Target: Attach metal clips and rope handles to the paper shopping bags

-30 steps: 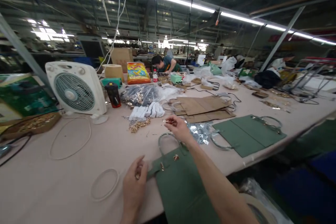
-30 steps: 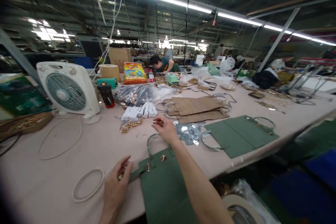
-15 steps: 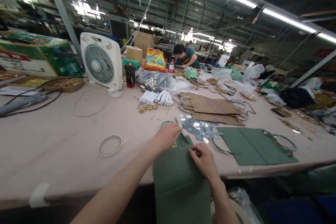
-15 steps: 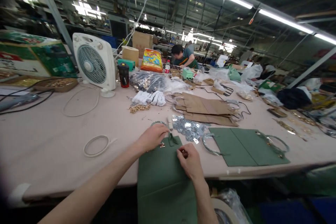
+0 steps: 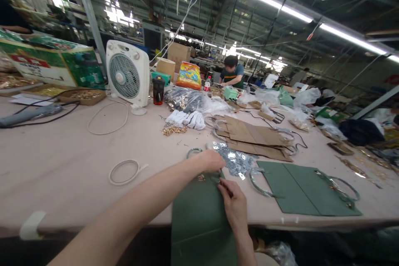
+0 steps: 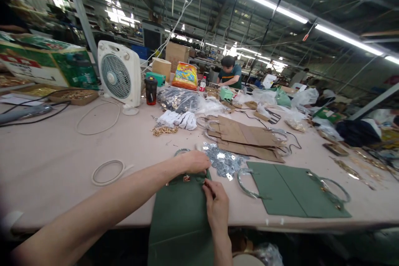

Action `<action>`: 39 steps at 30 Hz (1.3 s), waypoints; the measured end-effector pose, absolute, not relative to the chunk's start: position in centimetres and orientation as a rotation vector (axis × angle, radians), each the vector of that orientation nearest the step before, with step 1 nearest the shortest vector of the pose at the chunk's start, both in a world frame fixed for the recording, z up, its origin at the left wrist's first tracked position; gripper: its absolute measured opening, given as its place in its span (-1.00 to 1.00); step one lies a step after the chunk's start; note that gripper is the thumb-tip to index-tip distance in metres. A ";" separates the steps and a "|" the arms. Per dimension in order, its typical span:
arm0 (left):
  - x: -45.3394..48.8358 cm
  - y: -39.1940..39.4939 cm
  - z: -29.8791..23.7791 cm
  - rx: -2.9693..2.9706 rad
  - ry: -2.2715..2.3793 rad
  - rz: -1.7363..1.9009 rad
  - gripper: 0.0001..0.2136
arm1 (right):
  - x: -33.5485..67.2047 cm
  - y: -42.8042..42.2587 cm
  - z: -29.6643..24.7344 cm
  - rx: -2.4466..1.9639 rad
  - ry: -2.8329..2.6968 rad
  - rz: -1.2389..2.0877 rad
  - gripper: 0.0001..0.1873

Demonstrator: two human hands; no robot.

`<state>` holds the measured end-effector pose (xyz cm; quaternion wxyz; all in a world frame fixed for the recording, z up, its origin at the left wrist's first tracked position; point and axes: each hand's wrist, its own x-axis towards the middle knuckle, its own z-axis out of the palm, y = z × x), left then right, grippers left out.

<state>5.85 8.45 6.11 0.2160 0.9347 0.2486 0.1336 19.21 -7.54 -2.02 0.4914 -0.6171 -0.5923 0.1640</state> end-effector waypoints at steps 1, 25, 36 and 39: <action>6.3 8.5 6.3 2.577 0.693 0.363 -0.82 | 19.1 -7.4 -1.9 -1.487 -1.463 0.393 -0.67; 2.7 4.5 3.6 2.362 1.314 0.136 -0.19 | 20.6 -4.5 -1.9 -1.535 -1.069 0.838 -0.47; 2.4 4.1 2.9 2.310 1.289 0.275 -0.27 | 20.1 -4.4 -2.2 -1.586 -1.194 0.689 -0.50; 2.4 4.1 2.8 2.294 1.289 0.292 -0.28 | 20.0 -4.4 -2.3 -1.603 -1.230 0.637 -0.52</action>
